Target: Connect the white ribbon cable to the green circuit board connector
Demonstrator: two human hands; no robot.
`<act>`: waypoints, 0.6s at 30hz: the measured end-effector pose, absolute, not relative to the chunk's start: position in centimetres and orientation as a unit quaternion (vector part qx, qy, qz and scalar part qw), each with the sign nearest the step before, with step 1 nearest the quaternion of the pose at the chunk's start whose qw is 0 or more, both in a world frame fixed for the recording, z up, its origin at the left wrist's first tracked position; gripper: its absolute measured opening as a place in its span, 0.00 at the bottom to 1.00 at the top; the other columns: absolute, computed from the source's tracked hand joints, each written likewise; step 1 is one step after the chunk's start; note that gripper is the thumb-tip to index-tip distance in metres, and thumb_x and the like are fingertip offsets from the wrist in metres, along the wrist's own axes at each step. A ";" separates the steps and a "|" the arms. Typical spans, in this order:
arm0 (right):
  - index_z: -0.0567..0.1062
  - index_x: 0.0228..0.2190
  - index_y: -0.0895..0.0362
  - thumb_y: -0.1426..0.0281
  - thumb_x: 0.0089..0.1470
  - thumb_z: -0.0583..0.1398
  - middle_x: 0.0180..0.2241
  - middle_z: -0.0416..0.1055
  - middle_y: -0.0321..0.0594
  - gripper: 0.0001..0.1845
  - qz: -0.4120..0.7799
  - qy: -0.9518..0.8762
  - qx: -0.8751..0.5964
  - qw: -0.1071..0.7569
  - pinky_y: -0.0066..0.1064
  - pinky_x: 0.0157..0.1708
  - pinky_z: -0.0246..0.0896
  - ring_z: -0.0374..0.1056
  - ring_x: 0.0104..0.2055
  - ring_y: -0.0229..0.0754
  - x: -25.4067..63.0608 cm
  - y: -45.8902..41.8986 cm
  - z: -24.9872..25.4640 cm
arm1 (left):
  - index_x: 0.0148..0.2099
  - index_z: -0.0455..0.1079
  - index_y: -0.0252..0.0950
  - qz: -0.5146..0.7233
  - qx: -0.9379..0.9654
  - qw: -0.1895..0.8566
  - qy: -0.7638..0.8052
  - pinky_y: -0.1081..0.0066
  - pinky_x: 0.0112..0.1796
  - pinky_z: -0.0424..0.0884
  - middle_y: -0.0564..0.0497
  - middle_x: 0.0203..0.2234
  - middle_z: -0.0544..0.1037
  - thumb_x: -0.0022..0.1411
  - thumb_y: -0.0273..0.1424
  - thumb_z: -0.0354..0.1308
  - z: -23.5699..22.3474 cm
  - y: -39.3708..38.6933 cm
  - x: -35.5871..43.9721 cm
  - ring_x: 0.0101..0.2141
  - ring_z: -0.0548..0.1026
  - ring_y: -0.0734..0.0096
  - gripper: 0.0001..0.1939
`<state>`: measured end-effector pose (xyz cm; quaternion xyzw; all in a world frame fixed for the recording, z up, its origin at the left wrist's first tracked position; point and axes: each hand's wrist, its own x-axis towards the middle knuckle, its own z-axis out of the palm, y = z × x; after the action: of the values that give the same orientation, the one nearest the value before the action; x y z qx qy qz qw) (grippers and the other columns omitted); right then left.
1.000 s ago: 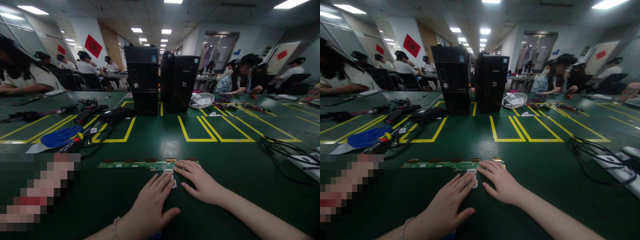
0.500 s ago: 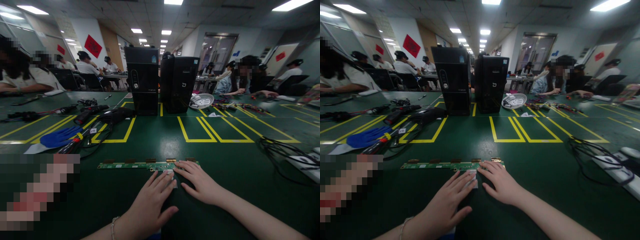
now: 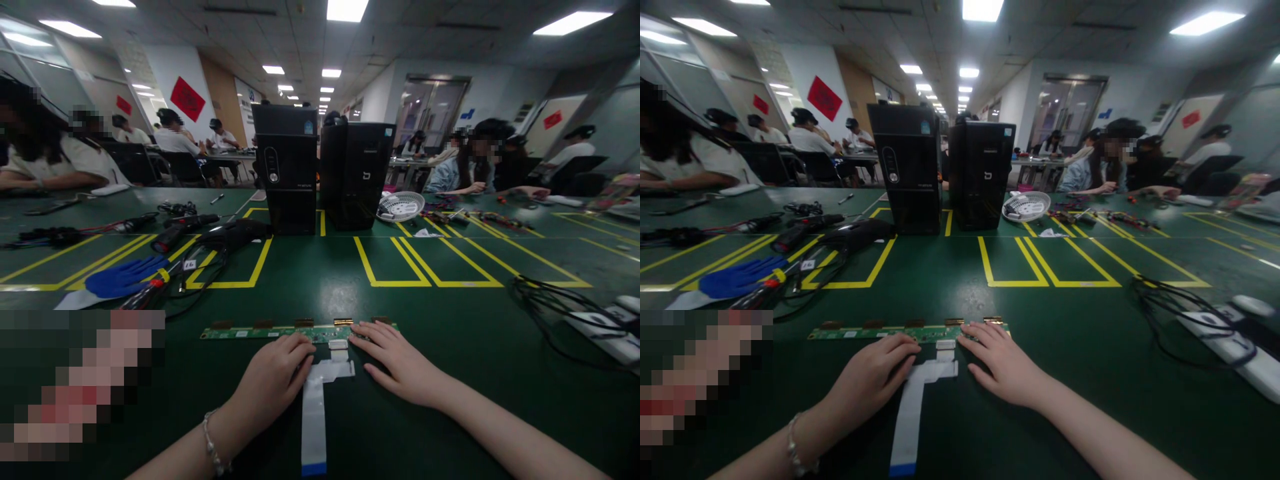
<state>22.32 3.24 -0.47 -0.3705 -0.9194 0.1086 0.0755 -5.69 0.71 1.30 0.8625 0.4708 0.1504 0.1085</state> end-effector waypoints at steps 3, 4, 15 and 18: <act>0.55 0.61 0.49 0.63 0.64 0.51 0.63 0.45 0.38 0.26 0.096 -0.921 -0.370 0.079 0.51 0.62 0.40 0.40 0.64 0.48 22.6 3.2 -0.7 | 0.47 0.70 0.39 0.140 0.863 0.119 0.471 0.65 0.42 0.72 0.50 0.43 0.74 0.66 0.29 0.47 1.1 0.6 -5.8 0.42 0.73 0.66 0.12; 0.54 0.61 0.49 0.64 0.64 0.52 0.63 0.44 0.38 0.26 0.092 -0.922 -0.367 0.083 0.51 0.62 0.40 0.39 0.64 0.48 22.8 3.3 -0.7 | 0.48 0.70 0.39 0.138 0.863 0.121 0.470 0.65 0.42 0.72 0.50 0.43 0.74 0.66 0.29 0.47 1.0 0.5 -5.9 0.42 0.73 0.67 0.12; 0.58 0.59 0.48 0.68 0.64 0.51 0.61 0.48 0.39 0.23 0.079 -0.915 -0.369 0.139 0.53 0.62 0.40 0.43 0.63 0.47 24.5 4.3 -1.2 | 0.63 0.57 0.48 0.116 0.890 0.155 0.413 0.57 0.55 0.63 0.52 0.60 0.63 0.67 0.32 0.48 -0.5 -0.7 -10.4 0.58 0.63 0.62 0.22; 0.58 0.59 0.47 0.66 0.64 0.52 0.62 0.46 0.38 0.23 0.080 -0.919 -0.366 0.121 0.53 0.61 0.41 0.41 0.63 0.48 23.8 4.0 -1.1 | 0.62 0.58 0.48 0.110 0.888 0.161 0.417 0.57 0.56 0.62 0.52 0.60 0.64 0.67 0.32 0.49 -0.2 -0.7 -10.4 0.58 0.63 0.62 0.22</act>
<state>23.84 3.97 -1.09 -0.3660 -0.9192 0.0799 0.1214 -10.45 -0.70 -0.22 0.8876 0.4174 0.1102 0.1609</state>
